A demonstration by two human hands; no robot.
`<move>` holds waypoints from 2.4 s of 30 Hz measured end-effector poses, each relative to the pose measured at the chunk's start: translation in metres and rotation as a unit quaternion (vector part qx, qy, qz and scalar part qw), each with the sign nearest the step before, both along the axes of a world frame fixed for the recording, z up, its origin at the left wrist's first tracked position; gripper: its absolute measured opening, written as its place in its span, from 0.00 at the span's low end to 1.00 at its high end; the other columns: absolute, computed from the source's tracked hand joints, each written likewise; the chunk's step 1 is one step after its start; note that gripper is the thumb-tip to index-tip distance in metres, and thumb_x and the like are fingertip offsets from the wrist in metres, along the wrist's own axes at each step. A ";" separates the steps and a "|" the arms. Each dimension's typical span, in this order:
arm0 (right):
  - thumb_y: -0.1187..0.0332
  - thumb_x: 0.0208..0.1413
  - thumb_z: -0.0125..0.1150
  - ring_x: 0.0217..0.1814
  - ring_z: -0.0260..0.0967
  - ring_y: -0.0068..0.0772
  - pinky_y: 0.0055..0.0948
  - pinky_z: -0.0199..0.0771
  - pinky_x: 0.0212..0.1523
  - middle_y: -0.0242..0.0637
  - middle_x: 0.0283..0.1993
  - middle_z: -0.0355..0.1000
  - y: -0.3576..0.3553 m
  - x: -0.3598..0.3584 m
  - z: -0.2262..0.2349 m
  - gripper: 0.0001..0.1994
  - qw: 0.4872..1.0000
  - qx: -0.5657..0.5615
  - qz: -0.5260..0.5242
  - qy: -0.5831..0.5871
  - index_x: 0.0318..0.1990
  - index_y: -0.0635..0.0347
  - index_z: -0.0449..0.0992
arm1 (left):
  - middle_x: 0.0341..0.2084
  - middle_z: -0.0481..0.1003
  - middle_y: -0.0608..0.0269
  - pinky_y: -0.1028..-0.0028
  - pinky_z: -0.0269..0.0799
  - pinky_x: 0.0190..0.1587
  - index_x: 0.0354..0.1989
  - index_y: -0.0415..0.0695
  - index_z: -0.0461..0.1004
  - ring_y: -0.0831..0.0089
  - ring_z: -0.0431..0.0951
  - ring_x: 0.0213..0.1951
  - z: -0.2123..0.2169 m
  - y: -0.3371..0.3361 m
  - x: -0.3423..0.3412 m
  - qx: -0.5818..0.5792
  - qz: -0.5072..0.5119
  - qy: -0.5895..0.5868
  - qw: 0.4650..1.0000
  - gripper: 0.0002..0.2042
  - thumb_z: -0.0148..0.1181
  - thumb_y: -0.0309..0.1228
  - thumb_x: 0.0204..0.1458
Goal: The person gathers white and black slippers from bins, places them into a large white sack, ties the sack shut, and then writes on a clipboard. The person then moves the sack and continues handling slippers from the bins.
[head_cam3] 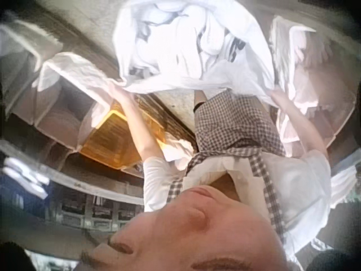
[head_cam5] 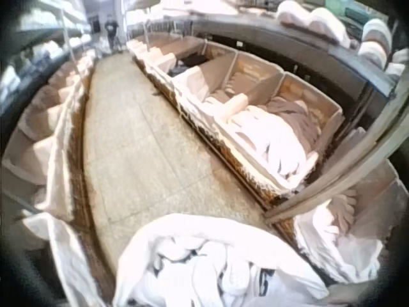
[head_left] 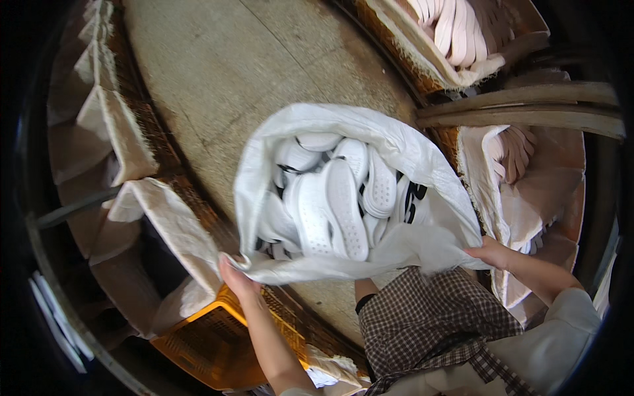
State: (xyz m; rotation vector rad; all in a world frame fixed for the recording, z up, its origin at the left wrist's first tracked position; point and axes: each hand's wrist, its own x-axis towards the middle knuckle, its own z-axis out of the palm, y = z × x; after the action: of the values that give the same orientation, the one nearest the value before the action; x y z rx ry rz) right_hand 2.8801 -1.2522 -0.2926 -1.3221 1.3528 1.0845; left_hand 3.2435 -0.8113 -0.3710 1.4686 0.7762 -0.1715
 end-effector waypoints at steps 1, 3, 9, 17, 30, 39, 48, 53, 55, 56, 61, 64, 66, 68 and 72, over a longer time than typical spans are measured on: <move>0.58 0.46 0.63 0.25 0.63 0.24 0.25 0.64 0.24 0.34 0.28 0.70 0.004 0.012 0.023 0.21 0.999 -0.019 -0.020 -0.029 0.39 0.69 0.73 | 0.36 0.69 0.57 0.66 0.72 0.40 0.46 0.38 0.65 0.66 0.73 0.38 0.031 -0.006 -0.009 -0.008 -0.034 -0.004 0.999 0.15 0.49 0.38 0.57; 0.65 0.44 0.64 0.25 0.63 0.22 0.25 0.64 0.24 0.35 0.28 0.71 -0.002 0.036 0.078 0.18 0.987 0.035 -0.030 -0.155 0.38 0.71 0.73 | 0.25 0.68 0.65 0.72 0.70 0.30 0.38 0.41 0.66 0.74 0.71 0.28 0.111 -0.017 -0.018 -0.004 -0.071 0.018 0.997 0.09 0.49 0.35 0.57; 0.67 0.44 0.65 0.28 0.68 0.22 0.25 0.68 0.28 0.35 0.29 0.73 -0.031 0.093 0.201 0.16 0.956 -0.050 -0.162 -0.241 0.38 0.70 0.74 | 0.12 0.67 0.65 0.75 0.64 0.19 0.25 0.46 0.65 0.76 0.66 0.15 0.322 -0.073 -0.016 0.009 -0.233 -0.099 0.967 0.09 0.54 0.36 0.52; 0.71 0.41 0.69 0.37 0.69 0.22 0.27 0.70 0.39 0.36 0.36 0.74 -0.066 0.159 0.305 0.19 0.826 0.090 -0.116 -0.544 0.42 0.70 0.74 | 0.17 0.72 0.59 0.72 0.71 0.22 0.26 0.41 0.69 0.70 0.72 0.19 0.508 -0.059 -0.035 0.126 -0.232 -0.138 0.954 0.07 0.58 0.30 0.50; 0.80 0.36 0.59 0.31 0.71 0.25 0.24 0.71 0.34 0.36 0.33 0.74 -0.100 0.478 0.389 0.18 0.744 0.004 -0.269 -0.612 0.41 0.71 0.74 | 0.19 0.70 0.65 0.73 0.62 0.28 0.23 0.40 0.69 0.75 0.67 0.24 0.485 -0.125 0.288 0.113 -0.194 -0.357 0.907 0.11 0.50 0.33 0.53; 0.78 0.34 0.64 0.36 0.71 0.25 0.25 0.72 0.36 0.35 0.37 0.74 -0.206 0.758 0.387 0.22 0.676 0.001 -0.240 -0.697 0.43 0.72 0.73 | 0.11 0.65 0.63 0.73 0.65 0.20 0.25 0.45 0.63 0.71 0.67 0.14 0.488 -0.224 0.595 -0.010 -0.104 -0.501 0.859 0.14 0.58 0.40 0.50; 0.73 0.39 0.69 0.41 0.67 0.21 0.23 0.69 0.43 0.33 0.41 0.73 -0.330 1.143 0.410 0.24 0.651 0.125 -0.062 -0.746 0.47 0.71 0.71 | 0.22 0.72 0.54 0.67 0.68 0.27 0.24 0.40 0.68 0.64 0.71 0.24 0.523 -0.273 0.826 0.016 -0.036 -0.460 0.887 0.16 0.50 0.42 0.51; 0.74 0.35 0.72 0.39 0.68 0.21 0.24 0.69 0.41 0.33 0.40 0.73 -0.373 1.348 0.409 0.26 0.609 0.148 -0.108 -0.772 0.46 0.71 0.72 | 0.09 0.59 0.65 0.75 0.60 0.18 0.19 0.46 0.57 0.75 0.61 0.13 0.493 -0.362 1.051 0.094 0.004 -0.521 0.848 0.18 0.55 0.42 0.50; 0.75 0.34 0.72 0.39 0.68 0.21 0.24 0.69 0.40 0.33 0.39 0.73 -0.399 1.422 0.419 0.26 0.634 0.104 -0.113 -0.758 0.46 0.71 0.72 | 0.09 0.58 0.67 0.76 0.59 0.16 0.19 0.46 0.56 0.75 0.59 0.12 0.501 -0.395 1.135 0.055 -0.017 -0.493 0.868 0.18 0.55 0.43 0.50; 0.75 0.33 0.72 0.39 0.68 0.21 0.24 0.69 0.39 0.33 0.39 0.73 -0.408 1.458 0.423 0.26 0.641 0.089 -0.121 -0.753 0.46 0.72 0.73 | 0.09 0.58 0.67 0.76 0.57 0.15 0.19 0.47 0.56 0.76 0.58 0.11 0.511 -0.407 1.179 0.061 -0.055 -0.525 0.847 0.18 0.54 0.42 0.52; 0.70 0.32 0.71 0.42 0.69 0.23 0.23 0.68 0.42 0.35 0.42 0.73 -0.475 1.637 0.430 0.30 0.602 0.078 -0.191 -0.771 0.48 0.73 0.71 | 0.08 0.60 0.65 0.75 0.54 0.14 0.20 0.46 0.56 0.77 0.57 0.10 0.542 -0.470 1.383 -0.014 -0.041 -0.581 0.812 0.17 0.55 0.37 0.55; 0.68 0.33 0.71 0.43 0.68 0.23 0.22 0.68 0.42 0.35 0.43 0.72 -0.510 1.756 0.409 0.31 0.592 0.085 -0.175 -0.782 0.49 0.73 0.70 | 0.09 0.60 0.64 0.75 0.55 0.15 0.21 0.45 0.57 0.76 0.58 0.10 0.532 -0.498 1.479 -0.040 -0.090 -0.595 0.798 0.16 0.54 0.38 0.54; 0.67 0.35 0.70 0.42 0.68 0.23 0.22 0.68 0.42 0.34 0.43 0.72 -0.539 1.846 0.406 0.31 0.592 0.082 -0.138 -0.790 0.50 0.73 0.69 | 0.09 0.60 0.64 0.75 0.55 0.15 0.21 0.45 0.57 0.76 0.58 0.11 0.514 -0.515 1.547 -0.042 0.000 -0.598 0.800 0.16 0.53 0.38 0.54; 0.67 0.37 0.69 0.39 0.67 0.20 0.22 0.67 0.40 0.32 0.40 0.72 -0.558 1.940 0.411 0.27 0.623 0.127 -0.084 -0.767 0.47 0.72 0.70 | 0.09 0.58 0.65 0.74 0.53 0.15 0.21 0.45 0.58 0.75 0.57 0.11 0.498 -0.524 1.614 0.062 0.096 -0.618 0.778 0.16 0.53 0.39 0.54; 0.67 0.37 0.70 0.35 0.66 0.17 0.20 0.67 0.36 0.29 0.35 0.72 -0.589 2.125 0.432 0.24 0.575 0.117 -0.086 -0.805 0.43 0.70 0.72 | 0.34 0.69 0.57 0.75 0.63 0.28 0.42 0.39 0.66 0.74 0.65 0.25 0.486 -0.522 1.784 0.237 0.087 -0.695 0.673 0.18 0.43 0.43 0.59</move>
State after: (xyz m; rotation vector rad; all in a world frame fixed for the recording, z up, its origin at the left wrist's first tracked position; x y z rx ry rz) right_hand 5.0055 -1.8413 0.1397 -1.2028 -0.1313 -0.3315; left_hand 5.0271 -1.3329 0.1149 1.4735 -0.3794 1.2872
